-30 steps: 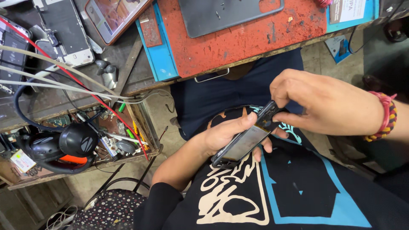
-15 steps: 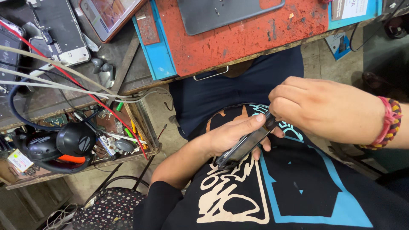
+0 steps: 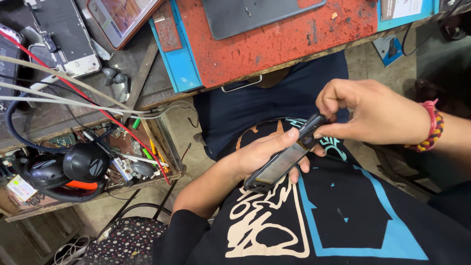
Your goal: The person removes the back cover of a phone and unscrews the internal components using a screwdriver. They then detach the internal cover to access the battery and circuitry.
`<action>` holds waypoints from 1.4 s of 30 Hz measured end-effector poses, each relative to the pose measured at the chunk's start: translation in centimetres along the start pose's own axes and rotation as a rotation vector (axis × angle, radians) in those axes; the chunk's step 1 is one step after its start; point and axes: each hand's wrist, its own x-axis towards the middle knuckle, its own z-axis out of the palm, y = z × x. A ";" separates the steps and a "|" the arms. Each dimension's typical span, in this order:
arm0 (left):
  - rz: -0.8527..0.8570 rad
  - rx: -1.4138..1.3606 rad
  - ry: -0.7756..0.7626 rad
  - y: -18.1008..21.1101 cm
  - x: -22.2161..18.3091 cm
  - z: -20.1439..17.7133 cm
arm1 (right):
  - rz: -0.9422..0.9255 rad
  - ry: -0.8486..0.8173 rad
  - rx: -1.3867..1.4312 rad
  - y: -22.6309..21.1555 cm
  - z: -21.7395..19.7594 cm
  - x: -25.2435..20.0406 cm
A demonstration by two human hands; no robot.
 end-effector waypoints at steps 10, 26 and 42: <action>0.027 -0.265 -0.102 0.2 -0.4 0.0 | 0.131 0.007 0.284 2.8 2.2 -2.5; 0.411 -0.172 -0.142 1.0 1.8 -0.7 | 0.065 0.171 0.781 2.2 -0.9 1.5; 0.505 -0.254 -0.050 0.0 1.9 -1.1 | 0.219 0.207 0.911 3.6 2.0 1.8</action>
